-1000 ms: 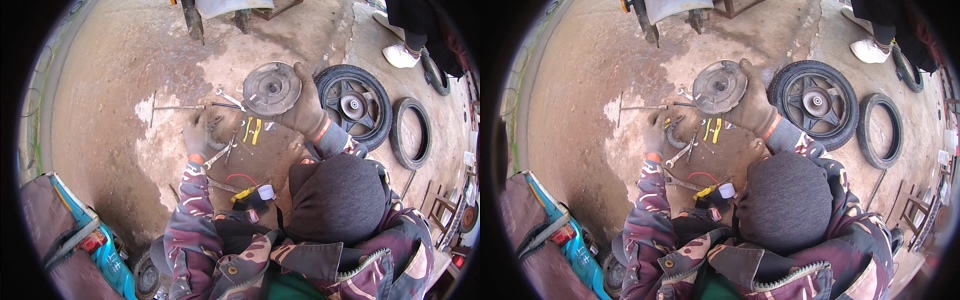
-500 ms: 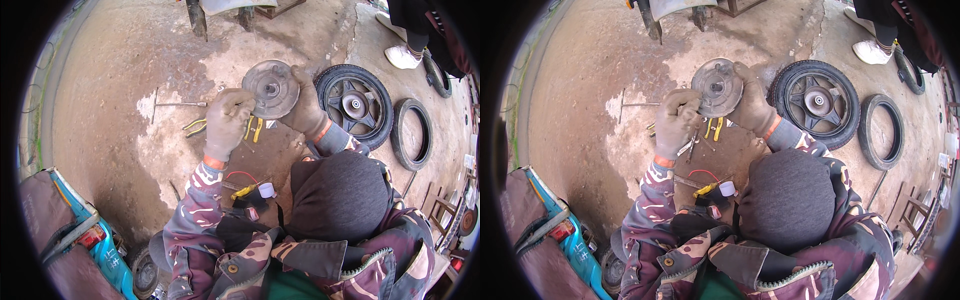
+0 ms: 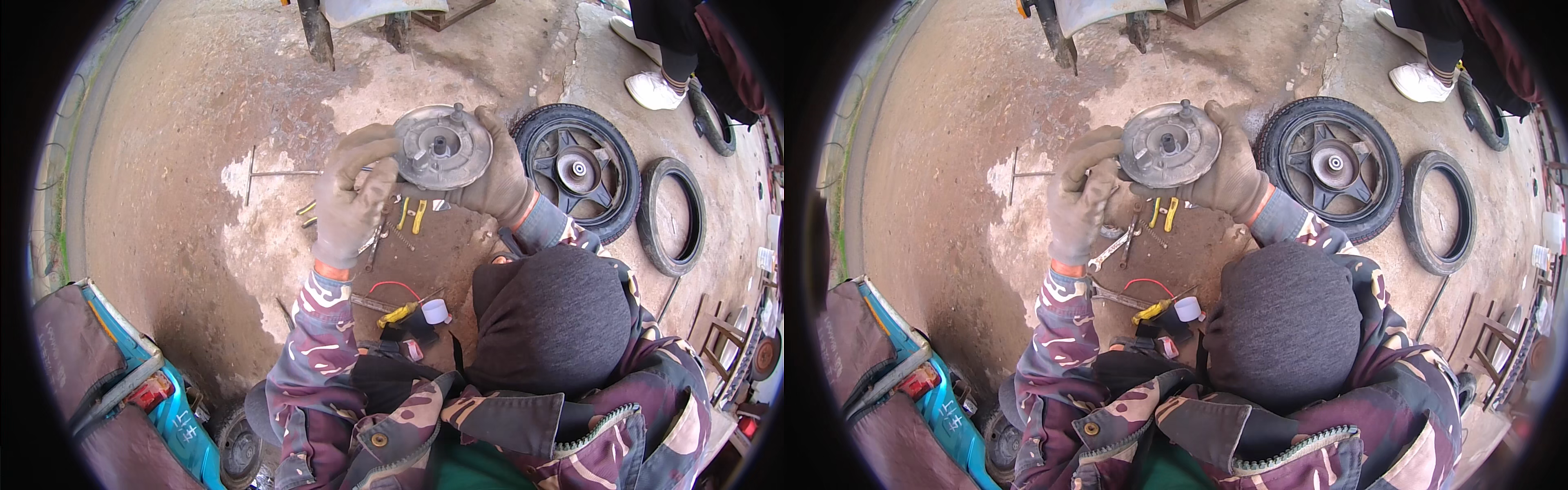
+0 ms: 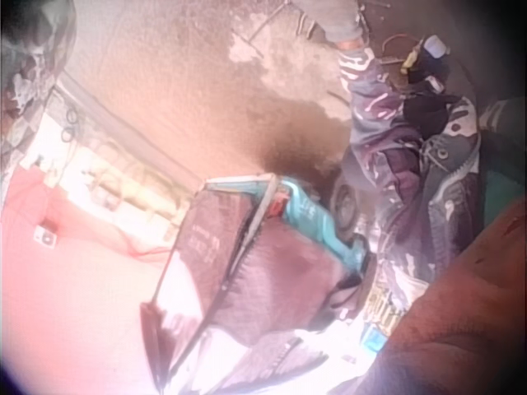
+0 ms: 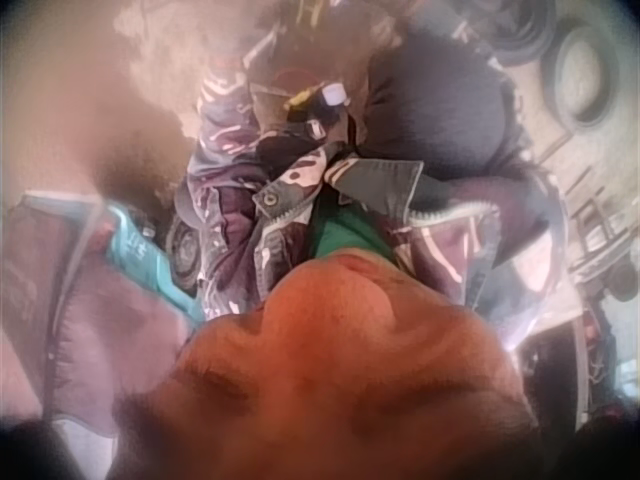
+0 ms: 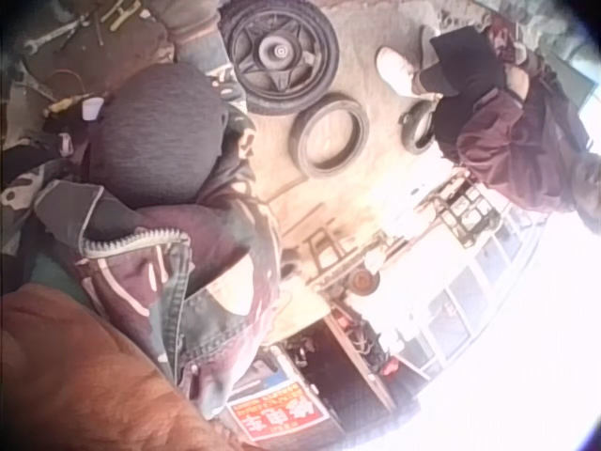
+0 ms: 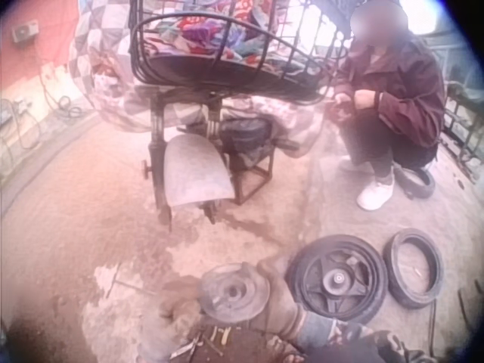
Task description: The person sits on the ground and works on a brake assembly, using a wrench and a long metal rod to adjust and tighten components. They repeatedly insert and remove the rod, rotate the assembly, and manipulate small parts with gloved hands.
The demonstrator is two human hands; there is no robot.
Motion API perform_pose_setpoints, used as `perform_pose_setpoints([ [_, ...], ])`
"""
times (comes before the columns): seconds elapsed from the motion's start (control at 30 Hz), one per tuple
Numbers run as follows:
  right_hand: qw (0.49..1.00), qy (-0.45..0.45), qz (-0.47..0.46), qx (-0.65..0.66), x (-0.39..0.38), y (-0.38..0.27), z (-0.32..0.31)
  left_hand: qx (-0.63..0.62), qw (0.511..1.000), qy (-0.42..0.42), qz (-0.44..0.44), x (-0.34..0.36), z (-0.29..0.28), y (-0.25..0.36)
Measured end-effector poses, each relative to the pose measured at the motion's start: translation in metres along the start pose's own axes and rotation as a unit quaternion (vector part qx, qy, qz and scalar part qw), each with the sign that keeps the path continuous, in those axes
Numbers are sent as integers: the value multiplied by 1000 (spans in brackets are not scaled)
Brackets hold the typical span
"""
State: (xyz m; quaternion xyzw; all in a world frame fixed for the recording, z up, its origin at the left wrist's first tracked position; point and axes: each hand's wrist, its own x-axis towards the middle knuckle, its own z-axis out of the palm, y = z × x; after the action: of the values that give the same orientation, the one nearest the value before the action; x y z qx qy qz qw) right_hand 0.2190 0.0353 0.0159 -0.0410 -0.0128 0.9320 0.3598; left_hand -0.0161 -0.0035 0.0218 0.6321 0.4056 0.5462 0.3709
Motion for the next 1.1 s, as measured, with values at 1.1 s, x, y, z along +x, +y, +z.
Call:
perform_pose_setpoints([
  [1.1, 744, 329, -95, -574, -27, -4, -18, -61, 976, -44, -204, -5, -11, -26],
])
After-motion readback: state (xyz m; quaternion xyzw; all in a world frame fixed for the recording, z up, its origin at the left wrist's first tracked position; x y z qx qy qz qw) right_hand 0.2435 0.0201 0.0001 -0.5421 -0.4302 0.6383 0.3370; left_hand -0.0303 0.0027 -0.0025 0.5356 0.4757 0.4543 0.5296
